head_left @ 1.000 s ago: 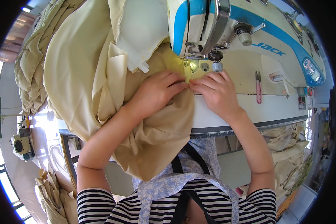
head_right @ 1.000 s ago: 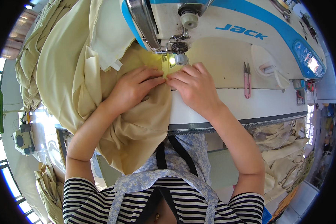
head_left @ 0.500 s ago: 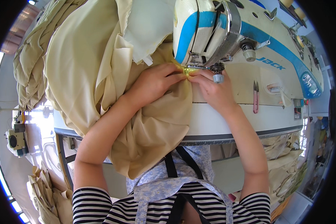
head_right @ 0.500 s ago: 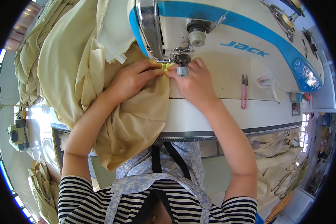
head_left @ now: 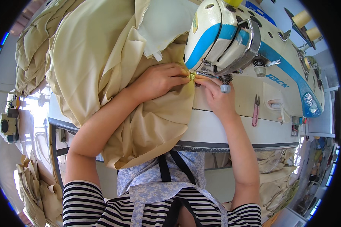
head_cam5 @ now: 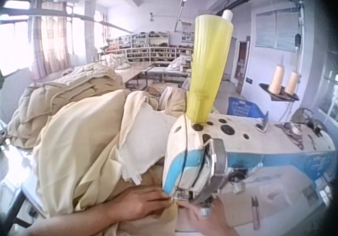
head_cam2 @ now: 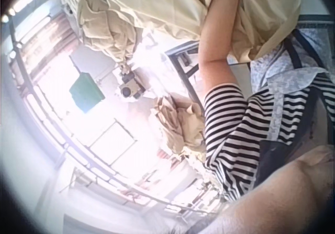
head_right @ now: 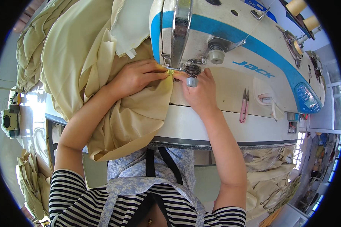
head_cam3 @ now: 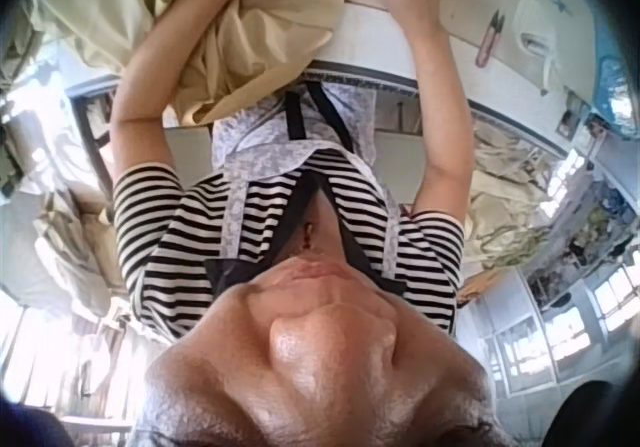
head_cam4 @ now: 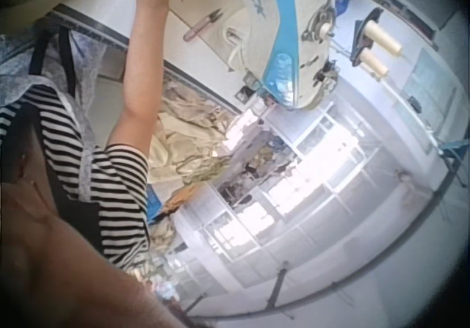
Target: The person sews a zipper onto a beige fabric item using a sewing machine. They align the zipper, guide the fabric under the needle, and trim excess thread with scissors. The person repeats this process on multiple items.
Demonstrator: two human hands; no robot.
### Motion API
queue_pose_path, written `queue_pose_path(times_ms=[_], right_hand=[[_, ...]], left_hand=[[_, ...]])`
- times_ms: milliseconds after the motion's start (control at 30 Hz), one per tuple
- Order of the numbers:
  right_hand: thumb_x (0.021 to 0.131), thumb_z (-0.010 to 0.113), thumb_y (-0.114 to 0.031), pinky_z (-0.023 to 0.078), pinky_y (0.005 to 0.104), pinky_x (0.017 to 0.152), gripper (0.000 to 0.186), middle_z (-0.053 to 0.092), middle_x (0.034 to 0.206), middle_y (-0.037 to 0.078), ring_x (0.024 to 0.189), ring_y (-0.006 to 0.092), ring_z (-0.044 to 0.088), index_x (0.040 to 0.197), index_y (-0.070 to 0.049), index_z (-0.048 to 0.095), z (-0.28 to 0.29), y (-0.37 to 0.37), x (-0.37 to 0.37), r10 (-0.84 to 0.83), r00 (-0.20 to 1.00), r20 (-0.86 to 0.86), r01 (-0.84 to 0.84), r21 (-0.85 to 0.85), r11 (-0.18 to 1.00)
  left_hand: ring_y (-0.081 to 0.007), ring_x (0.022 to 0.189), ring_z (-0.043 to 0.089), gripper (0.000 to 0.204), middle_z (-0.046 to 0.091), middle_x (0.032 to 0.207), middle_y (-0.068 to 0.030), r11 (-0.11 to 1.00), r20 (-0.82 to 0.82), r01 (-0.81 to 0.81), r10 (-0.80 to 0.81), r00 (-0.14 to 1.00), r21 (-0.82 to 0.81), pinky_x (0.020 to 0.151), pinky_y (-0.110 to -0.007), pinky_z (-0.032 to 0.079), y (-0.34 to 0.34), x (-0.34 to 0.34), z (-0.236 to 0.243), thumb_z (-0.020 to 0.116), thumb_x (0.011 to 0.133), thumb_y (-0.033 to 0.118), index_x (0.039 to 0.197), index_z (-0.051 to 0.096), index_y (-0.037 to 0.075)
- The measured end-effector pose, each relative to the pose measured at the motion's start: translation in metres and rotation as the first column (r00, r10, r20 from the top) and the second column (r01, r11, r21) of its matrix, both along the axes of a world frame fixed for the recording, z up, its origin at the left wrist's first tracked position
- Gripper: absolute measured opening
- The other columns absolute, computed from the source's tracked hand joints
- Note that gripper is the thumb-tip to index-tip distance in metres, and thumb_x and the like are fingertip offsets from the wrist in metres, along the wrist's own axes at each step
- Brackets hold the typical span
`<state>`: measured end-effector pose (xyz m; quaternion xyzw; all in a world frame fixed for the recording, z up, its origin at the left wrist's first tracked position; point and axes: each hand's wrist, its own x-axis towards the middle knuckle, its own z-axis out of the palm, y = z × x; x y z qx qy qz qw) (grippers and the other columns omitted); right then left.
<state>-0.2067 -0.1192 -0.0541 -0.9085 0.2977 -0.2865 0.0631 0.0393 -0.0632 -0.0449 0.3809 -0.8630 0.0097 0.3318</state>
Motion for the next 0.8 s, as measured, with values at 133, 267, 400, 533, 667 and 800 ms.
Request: queue_pose_path(times_ms=[133,267,400,533,667,800], right_hand=[[0.086,0.063,-0.002,0.053,0.0356,0.076,0.025,0.076,0.103,0.0,0.084,0.0216,0.071,0.103,-0.015,0.076,0.0007,0.0025,-0.0007,-0.025,0.998,-0.061,0.021,-0.065,0.998],[0.086,0.063,-0.003,0.052,0.0351,0.078,0.025,0.076,0.103,-0.002,0.088,0.0193,0.07,0.104,-0.015,0.076,0.0019,0.0027,0.0001,-0.026,0.997,-0.073,0.021,-0.073,0.997],[0.086,0.063,-0.003,0.053,0.0349,0.077,0.024,0.076,0.103,-0.001,0.087,0.0196,0.071,0.103,-0.014,0.076,0.0029,0.0028,0.0017,-0.006,0.999,-0.035,0.003,-0.085,0.996],[0.085,0.063,-0.003,0.053,0.035,0.076,0.022,0.076,0.103,-0.001,0.087,0.0191,0.071,0.1,-0.013,0.077,0.0032,0.0034,0.0028,-0.008,1.0,-0.015,0.006,-0.113,0.994],[0.085,0.062,-0.001,0.056,0.0341,0.077,0.024,0.076,0.104,0.0,0.089,0.0195,0.072,0.1,-0.012,0.077,0.0026,0.0032,0.0044,0.003,1.0,-0.003,-0.004,-0.13,0.991],[0.085,0.062,0.001,0.057,0.0334,0.079,0.027,0.076,0.105,0.002,0.092,0.0216,0.072,0.103,-0.01,0.077,0.0021,0.0034,0.0069,-0.006,1.0,0.009,0.007,-0.078,0.997]], left_hand=[[-0.0278,0.103,0.067,0.035,0.069,0.112,-0.0065,1.0,0.006,-0.006,0.006,1.0,0.006,0.085,-0.036,0.057,-0.0008,-0.0005,-0.0005,0.068,0.076,0.0,0.109,0.072,0.007],[-0.0275,0.103,0.067,0.035,0.069,0.112,-0.0065,1.0,0.01,-0.004,0.005,1.0,-0.004,0.085,-0.036,0.057,-0.0013,-0.0009,-0.0001,0.068,0.076,0.0,0.109,0.072,0.007],[-0.0267,0.103,0.067,0.036,0.069,0.112,-0.006,1.0,0.012,-0.016,0.016,1.0,-0.004,0.085,-0.036,0.057,-0.0006,-0.0007,-0.0007,0.067,0.075,0.001,0.11,0.072,0.008],[-0.0262,0.103,0.067,0.036,0.069,0.112,-0.005,0.999,0.018,-0.032,0.032,0.999,-0.015,0.084,-0.036,0.057,0.0005,-0.0005,-0.0016,0.067,0.075,0.001,0.11,0.072,0.009],[-0.0255,0.106,0.067,0.03,0.069,0.11,-0.0051,0.998,0.029,-0.042,0.044,0.999,-0.038,0.088,-0.036,0.057,0.0008,0.0001,-0.0014,0.066,0.076,0.004,0.105,0.074,0.008],[-0.0255,0.107,0.066,0.027,0.07,0.109,-0.0054,0.998,0.049,-0.05,0.051,0.998,-0.026,0.09,-0.035,0.057,-0.0016,0.002,-0.0026,0.066,0.076,0.007,0.102,0.074,0.008]])
